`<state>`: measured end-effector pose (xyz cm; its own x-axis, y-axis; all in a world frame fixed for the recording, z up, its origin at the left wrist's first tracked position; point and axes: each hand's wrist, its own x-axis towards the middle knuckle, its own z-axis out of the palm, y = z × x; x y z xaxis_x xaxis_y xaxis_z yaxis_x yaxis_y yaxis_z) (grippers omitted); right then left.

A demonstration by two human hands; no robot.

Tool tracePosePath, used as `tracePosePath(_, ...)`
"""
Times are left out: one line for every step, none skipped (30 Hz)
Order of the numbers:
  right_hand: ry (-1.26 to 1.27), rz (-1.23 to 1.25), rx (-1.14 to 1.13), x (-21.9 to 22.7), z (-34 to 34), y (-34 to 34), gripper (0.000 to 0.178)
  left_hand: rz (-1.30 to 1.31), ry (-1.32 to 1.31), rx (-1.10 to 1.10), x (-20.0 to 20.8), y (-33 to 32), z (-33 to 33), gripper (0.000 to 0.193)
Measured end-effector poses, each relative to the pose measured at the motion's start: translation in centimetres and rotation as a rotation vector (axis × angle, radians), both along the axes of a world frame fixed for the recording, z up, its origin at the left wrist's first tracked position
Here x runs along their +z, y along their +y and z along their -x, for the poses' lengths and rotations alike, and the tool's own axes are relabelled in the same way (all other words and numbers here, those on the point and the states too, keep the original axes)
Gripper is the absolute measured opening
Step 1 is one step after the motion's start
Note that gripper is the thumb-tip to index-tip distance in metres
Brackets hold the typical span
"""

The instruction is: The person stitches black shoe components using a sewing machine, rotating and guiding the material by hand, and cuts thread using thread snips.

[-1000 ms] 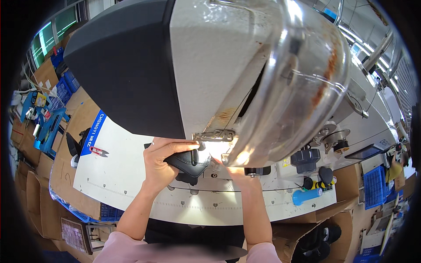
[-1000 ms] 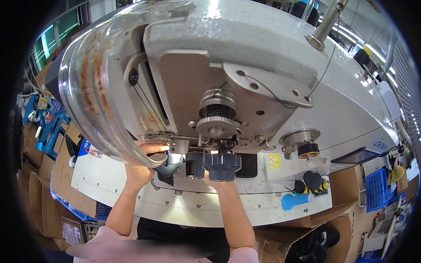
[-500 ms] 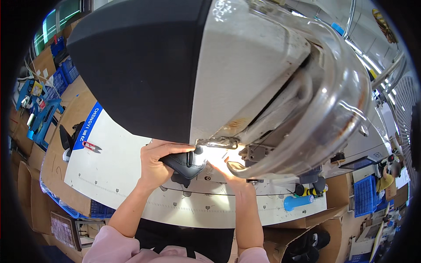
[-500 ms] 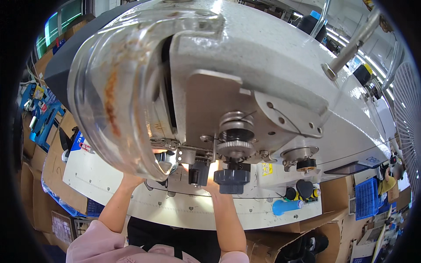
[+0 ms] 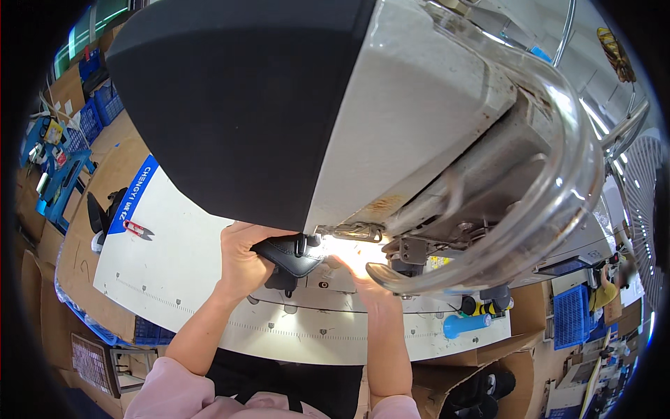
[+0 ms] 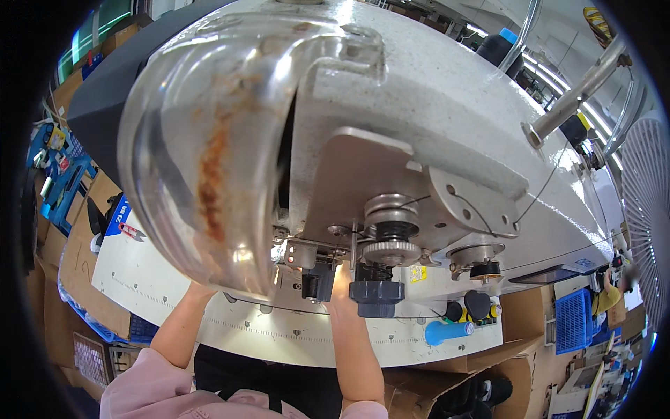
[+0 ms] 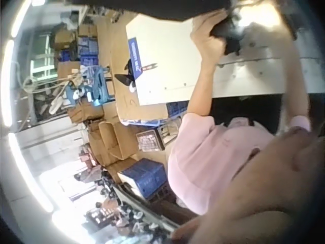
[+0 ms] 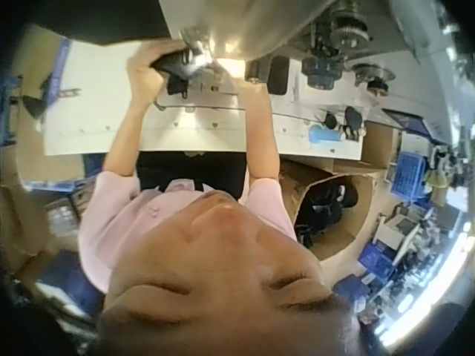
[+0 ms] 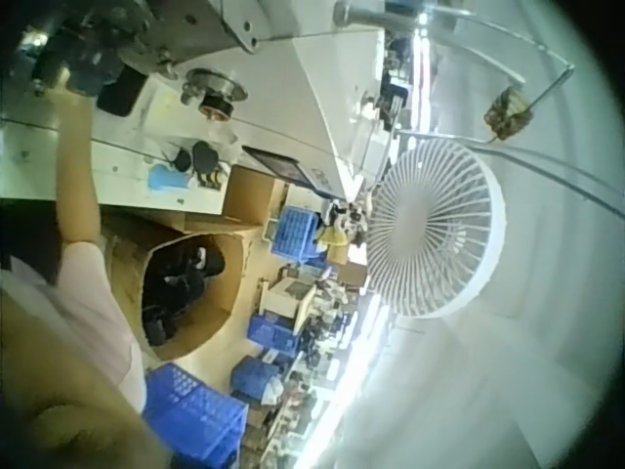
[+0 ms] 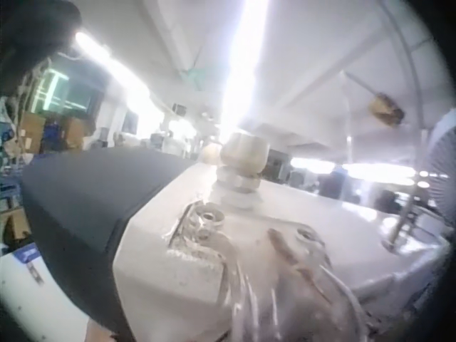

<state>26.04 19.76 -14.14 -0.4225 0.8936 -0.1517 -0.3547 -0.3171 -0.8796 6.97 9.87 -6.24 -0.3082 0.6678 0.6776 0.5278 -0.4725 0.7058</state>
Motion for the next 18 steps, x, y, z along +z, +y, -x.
tracePosePath(-0.017, 0.005, 0.001, 0.2, 0.0, 0.0, 0.043, 0.005, 0.003, 0.001, 0.0, 0.0, -0.1, 0.041)
tracePosePath(-0.034, 0.010, 0.001, 0.4, -0.1, -0.1, 0.043, -0.023, 0.003, 0.027, 0.1, 0.2, -0.4, 0.041)
tracePosePath(-0.050, 0.011, 0.004, 0.7, -0.2, -0.1, 0.043, -0.055, 0.005, 0.056, 0.3, 0.3, -0.6, 0.041)
tracePosePath(-0.066, 0.013, 0.006, 0.9, -0.2, -0.2, 0.043, -0.053, 0.008, 0.059, 0.1, 0.4, -0.6, 0.041)
tracePosePath(-0.082, 0.014, 0.007, 1.2, -0.1, -0.2, 0.043, -0.071, -0.009, 0.071, -0.2, 0.7, -0.6, 0.042)
tracePosePath(-0.098, 0.016, 0.008, 1.5, 0.0, -0.2, 0.043, -0.089, -0.026, 0.081, -0.4, 0.8, -0.5, 0.043)
tracePosePath(-0.115, 0.018, 0.008, 1.8, 0.2, -0.2, 0.043, -0.087, -0.023, 0.081, -0.3, 0.8, -0.4, 0.043)
tracePosePath(-0.132, 0.022, 0.002, 2.0, 0.2, -0.2, 0.043, -0.039, -0.043, 0.061, -0.3, 0.8, -0.3, 0.044)
tracePosePath(-0.150, 0.025, -0.003, 2.3, 0.4, -0.2, 0.043, 0.007, -0.062, 0.041, -0.2, 0.7, -0.2, 0.045)
tracePosePath(-0.167, 0.028, -0.008, 2.6, 0.6, -0.2, 0.043, 0.010, -0.060, 0.036, -0.2, 0.7, -0.1, 0.045)
tracePosePath(-0.184, 0.031, -0.012, 2.9, 0.6, -0.2, 0.043, 0.032, -0.063, 0.032, -0.2, 0.8, -0.1, 0.046)
tracePosePath(-0.198, 0.035, -0.017, 3.1, 0.7, -0.2, 0.043, 0.054, -0.064, 0.028, -0.2, 0.7, 0.0, 0.047)
tracePosePath(-0.213, 0.038, -0.022, 3.4, 0.7, -0.2, 0.043, 0.058, -0.059, 0.024, -0.1, 0.7, -0.2, 0.047)
tracePosePath(-0.227, 0.041, -0.026, 3.6, 0.8, -0.3, 0.043, -0.030, -0.089, 0.033, 0.0, 0.6, -0.6, 0.047)
tracePosePath(-0.242, 0.041, -0.035, 3.8, 0.8, -0.2, 0.043, -0.122, -0.121, 0.037, 0.0, 0.6, -0.9, 0.047)
tracePosePath(-0.258, 0.040, -0.043, 3.8, 0.9, -0.2, 0.044, -0.089, -0.060, 0.078, -0.2, 0.5, -0.8, 0.047)
tracePosePath(-0.274, 0.039, -0.051, 3.8, 1.0, -0.3, 0.044, -0.091, -0.058, 0.070, -0.4, 0.6, -0.8, 0.047)
tracePosePath(-0.101, 0.015, -0.047, 3.7, 1.1, -0.5, 0.037, -0.084, -0.090, 0.069, -0.6, 0.7, -0.8, 0.047)
